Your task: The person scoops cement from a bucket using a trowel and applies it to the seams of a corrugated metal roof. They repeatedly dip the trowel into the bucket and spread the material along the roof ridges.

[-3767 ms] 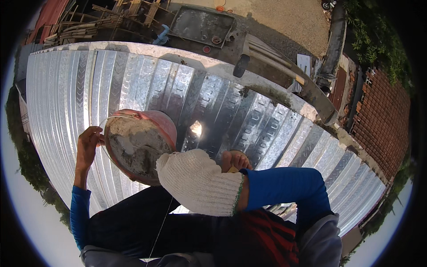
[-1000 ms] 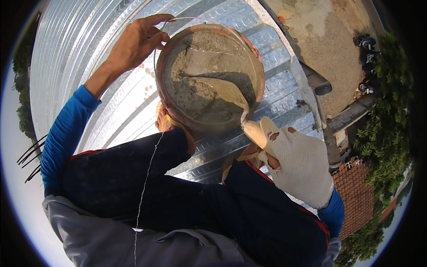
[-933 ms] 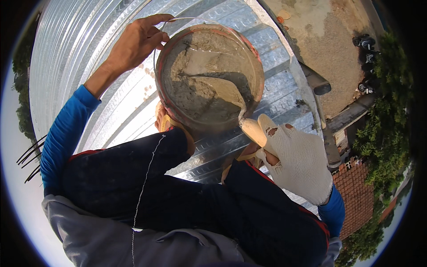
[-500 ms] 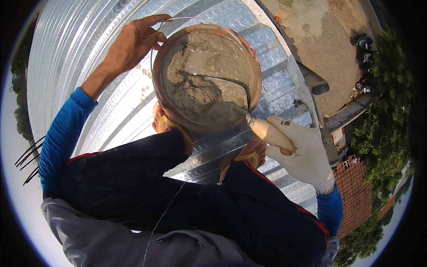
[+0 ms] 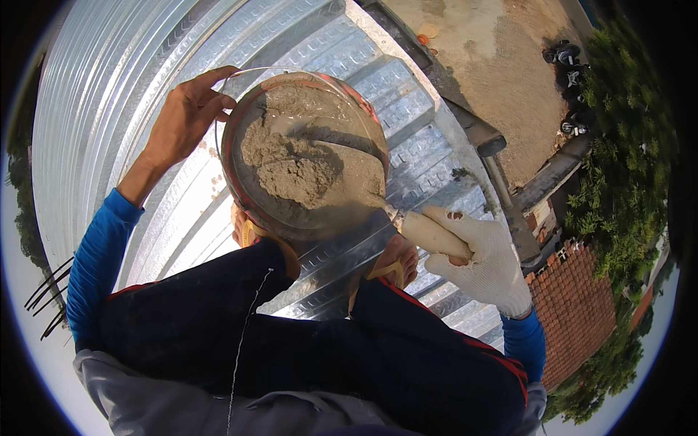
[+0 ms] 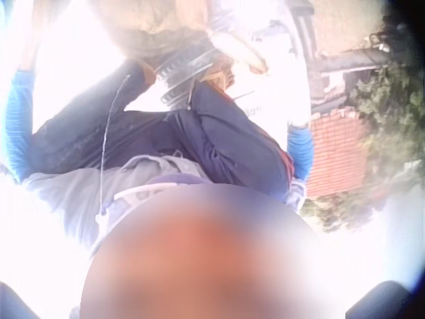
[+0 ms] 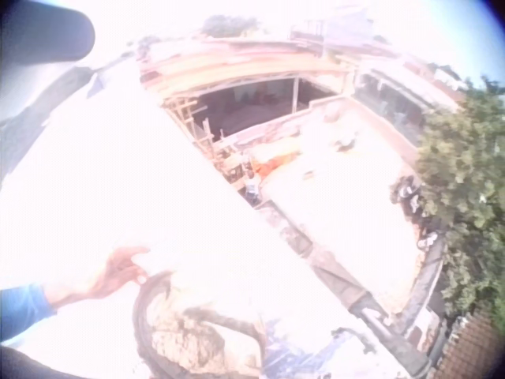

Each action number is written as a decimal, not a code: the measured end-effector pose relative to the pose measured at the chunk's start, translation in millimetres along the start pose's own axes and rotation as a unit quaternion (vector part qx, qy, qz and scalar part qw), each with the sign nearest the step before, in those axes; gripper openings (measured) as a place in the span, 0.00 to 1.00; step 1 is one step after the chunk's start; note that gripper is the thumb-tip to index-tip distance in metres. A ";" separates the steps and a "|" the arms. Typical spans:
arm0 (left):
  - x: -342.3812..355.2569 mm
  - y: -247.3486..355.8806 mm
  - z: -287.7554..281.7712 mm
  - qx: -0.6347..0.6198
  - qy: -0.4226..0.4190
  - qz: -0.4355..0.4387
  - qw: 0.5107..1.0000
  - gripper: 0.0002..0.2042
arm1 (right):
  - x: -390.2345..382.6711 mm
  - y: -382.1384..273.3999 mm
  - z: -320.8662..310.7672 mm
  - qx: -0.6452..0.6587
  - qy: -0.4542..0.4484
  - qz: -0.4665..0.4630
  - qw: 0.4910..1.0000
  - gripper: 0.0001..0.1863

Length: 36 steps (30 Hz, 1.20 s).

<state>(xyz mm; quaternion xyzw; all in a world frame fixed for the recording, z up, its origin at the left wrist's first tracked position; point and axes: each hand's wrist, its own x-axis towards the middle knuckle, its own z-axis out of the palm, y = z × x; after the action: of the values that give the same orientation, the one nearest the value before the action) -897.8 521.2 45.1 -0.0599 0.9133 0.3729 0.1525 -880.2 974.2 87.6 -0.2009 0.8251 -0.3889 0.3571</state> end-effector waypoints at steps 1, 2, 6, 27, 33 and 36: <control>-0.4 -0.6 0.8 -0.032 0.000 0.006 0.999 0.21 | -2.5 1.0 0.8 0.003 0.005 -0.002 1.000 0.31; -0.3 -0.7 1.1 -0.030 -0.001 0.004 1.000 0.21 | -4.5 1.7 1.1 0.007 0.011 -0.003 1.000 0.31; 1.0 1.3 -0.2 -0.015 -0.002 -0.006 1.000 0.21 | -7.5 2.9 -1.6 0.046 0.018 -0.002 0.999 0.31; 11.4 -24.4 -4.9 -0.011 -0.005 -0.031 0.999 0.27 | -35.2 45.6 31.4 0.176 0.095 -0.048 0.979 0.33; 10.1 -30.9 -6.4 0.019 0.011 -0.013 1.000 0.24 | -30.3 54.0 39.2 0.189 0.095 -0.057 0.976 0.33; 10.0 -34.8 -6.8 0.046 0.021 -0.012 0.999 0.24 | -28.8 56.3 41.7 0.203 0.111 -0.077 0.970 0.33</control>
<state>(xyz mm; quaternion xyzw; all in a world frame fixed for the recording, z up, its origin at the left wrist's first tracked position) -901.1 491.7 23.4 -0.0714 0.9319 0.3268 0.1402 -833.0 1005.6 37.4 -0.1430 0.7455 -0.5944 0.2653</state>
